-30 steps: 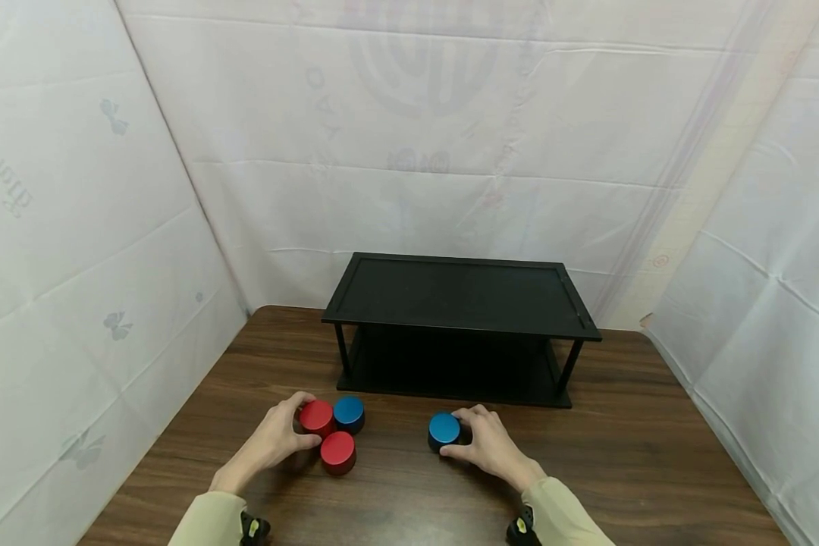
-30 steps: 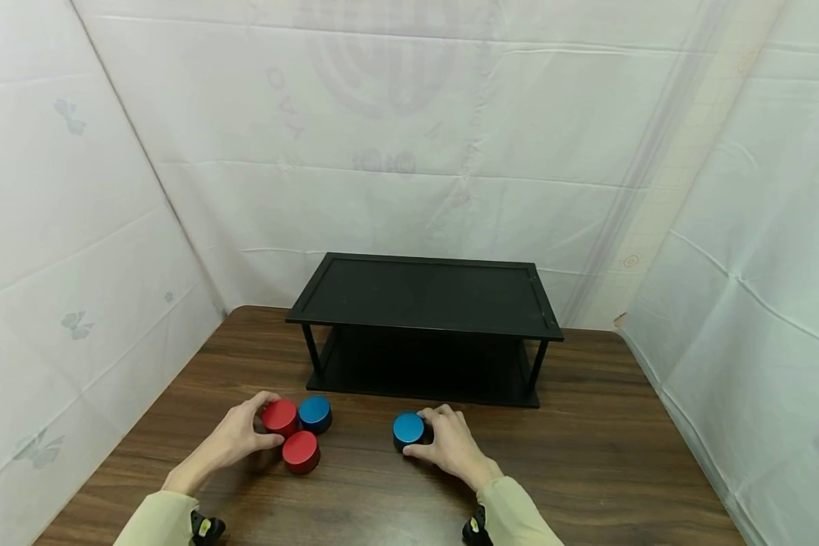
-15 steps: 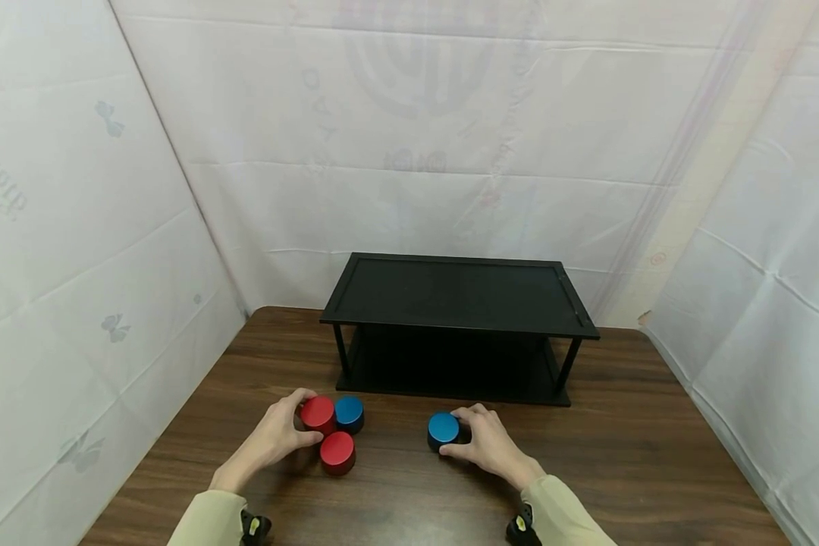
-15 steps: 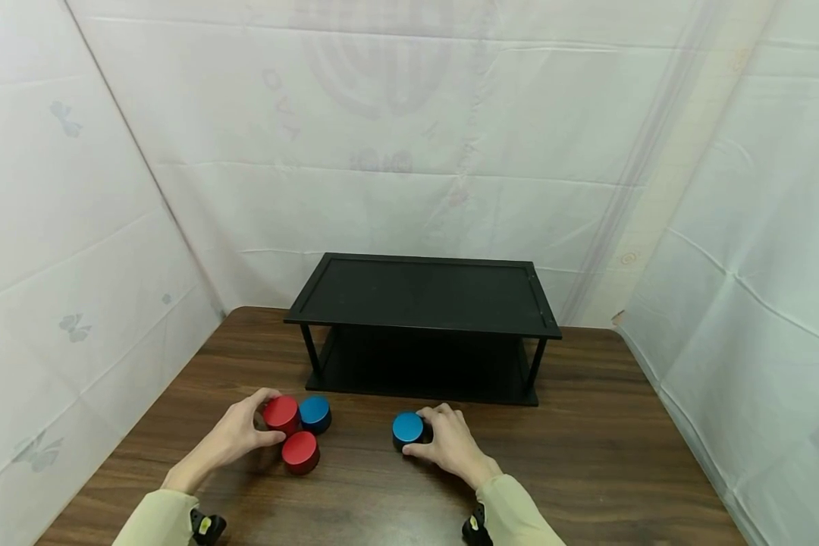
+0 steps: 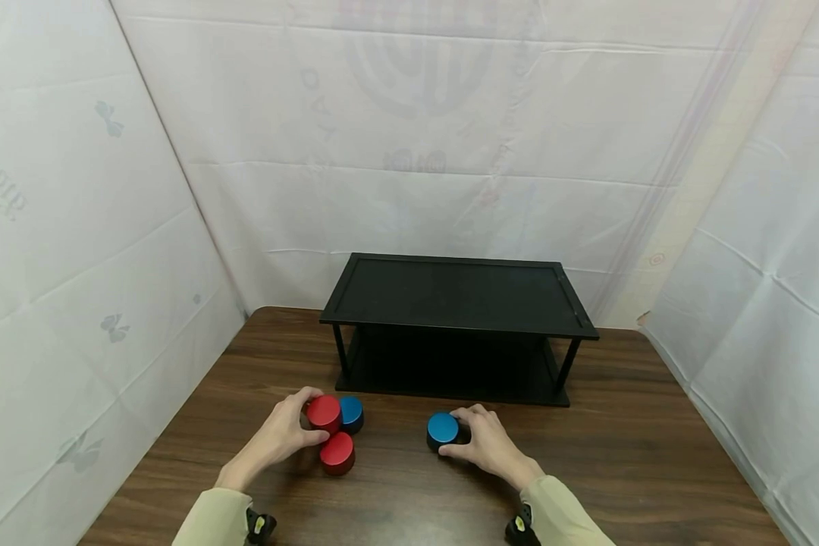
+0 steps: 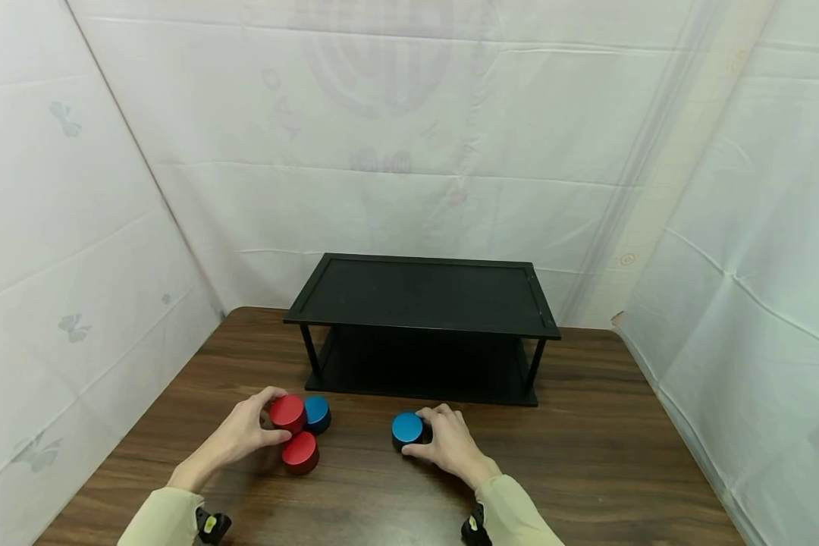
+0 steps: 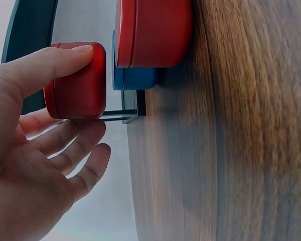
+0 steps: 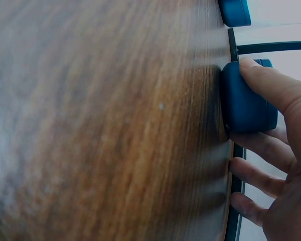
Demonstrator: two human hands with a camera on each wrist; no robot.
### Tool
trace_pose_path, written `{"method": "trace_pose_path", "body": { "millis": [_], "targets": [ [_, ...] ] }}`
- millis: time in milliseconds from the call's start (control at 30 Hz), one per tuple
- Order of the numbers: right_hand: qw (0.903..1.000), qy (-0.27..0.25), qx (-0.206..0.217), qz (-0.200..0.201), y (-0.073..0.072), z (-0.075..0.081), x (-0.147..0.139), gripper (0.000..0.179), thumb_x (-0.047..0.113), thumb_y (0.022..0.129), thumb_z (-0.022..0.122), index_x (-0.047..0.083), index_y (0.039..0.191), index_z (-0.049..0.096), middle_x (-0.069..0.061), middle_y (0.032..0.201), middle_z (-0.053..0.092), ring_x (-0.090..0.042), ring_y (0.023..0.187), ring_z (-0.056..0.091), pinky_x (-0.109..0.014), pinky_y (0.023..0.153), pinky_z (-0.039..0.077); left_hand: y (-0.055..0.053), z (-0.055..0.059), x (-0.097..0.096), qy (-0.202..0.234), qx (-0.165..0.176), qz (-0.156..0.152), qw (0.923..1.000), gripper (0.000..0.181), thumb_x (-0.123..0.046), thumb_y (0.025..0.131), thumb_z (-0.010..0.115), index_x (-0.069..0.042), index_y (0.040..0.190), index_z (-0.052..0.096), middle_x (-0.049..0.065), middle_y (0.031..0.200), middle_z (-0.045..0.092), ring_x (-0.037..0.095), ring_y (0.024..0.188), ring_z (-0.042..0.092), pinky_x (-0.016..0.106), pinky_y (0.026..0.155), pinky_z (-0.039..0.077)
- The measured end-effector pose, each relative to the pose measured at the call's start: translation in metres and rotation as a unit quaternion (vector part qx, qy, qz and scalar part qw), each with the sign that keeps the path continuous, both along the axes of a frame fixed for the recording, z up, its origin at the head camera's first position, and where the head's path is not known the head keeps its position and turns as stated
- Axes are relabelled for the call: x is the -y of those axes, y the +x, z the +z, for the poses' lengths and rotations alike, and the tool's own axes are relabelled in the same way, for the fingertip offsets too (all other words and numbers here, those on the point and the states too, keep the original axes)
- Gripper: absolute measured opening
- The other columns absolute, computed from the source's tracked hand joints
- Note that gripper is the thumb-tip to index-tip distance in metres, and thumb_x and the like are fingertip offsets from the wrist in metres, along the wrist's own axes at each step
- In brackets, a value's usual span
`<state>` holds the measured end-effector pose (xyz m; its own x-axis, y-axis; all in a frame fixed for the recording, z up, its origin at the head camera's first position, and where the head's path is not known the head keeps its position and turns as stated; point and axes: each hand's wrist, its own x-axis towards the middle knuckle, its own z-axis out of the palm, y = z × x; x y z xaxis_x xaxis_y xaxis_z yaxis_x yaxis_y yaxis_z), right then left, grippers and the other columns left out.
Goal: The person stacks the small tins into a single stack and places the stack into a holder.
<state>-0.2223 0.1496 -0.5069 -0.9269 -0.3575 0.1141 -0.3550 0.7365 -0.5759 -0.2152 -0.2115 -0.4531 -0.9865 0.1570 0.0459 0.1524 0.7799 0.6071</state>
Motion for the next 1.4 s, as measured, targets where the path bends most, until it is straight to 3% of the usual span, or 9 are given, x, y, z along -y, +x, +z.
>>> {"method": "trace_pose_path", "body": {
  "millis": [667, 1100, 1400],
  "targets": [
    [1.0000, -0.003, 0.002, -0.005, 0.000, 0.001, 0.001, 0.062, 0.047, 0.076, 0.078, 0.010, 0.123, 0.062, -0.007, 0.112, 0.061, -0.021, 0.101, 0.051, -0.045, 0.087, 0.046, -0.005, 0.004, -0.014, 0.009, 0.004, -0.009, 0.9999, 0.059, -0.016, 0.072, 0.083, -0.009, 0.124, 0.055, 0.005, 0.107, 0.062, 0.019, 0.097, 0.054, 0.033, 0.077, 0.050],
    [0.9999, 0.010, -0.011, -0.002, 0.000, 0.003, 0.001, 0.061, 0.047, 0.075, 0.078, 0.010, 0.121, 0.063, -0.004, 0.107, 0.059, -0.016, 0.096, 0.048, -0.039, 0.083, 0.043, -0.006, 0.004, -0.024, 0.017, 0.000, -0.022, 0.9996, 0.059, -0.015, 0.071, 0.084, -0.010, 0.122, 0.056, 0.004, 0.102, 0.062, 0.018, 0.095, 0.054, 0.032, 0.076, 0.049],
    [0.9998, 0.012, -0.015, -0.004, -0.001, 0.001, 0.001, 0.060, 0.047, 0.075, 0.079, 0.011, 0.121, 0.063, -0.003, 0.107, 0.060, -0.015, 0.096, 0.048, -0.038, 0.083, 0.042, -0.006, 0.005, -0.032, 0.011, 0.009, -0.017, 0.9998, 0.059, -0.016, 0.071, 0.084, -0.012, 0.123, 0.055, 0.005, 0.108, 0.062, 0.021, 0.101, 0.055, 0.036, 0.079, 0.051]
  ]
}}
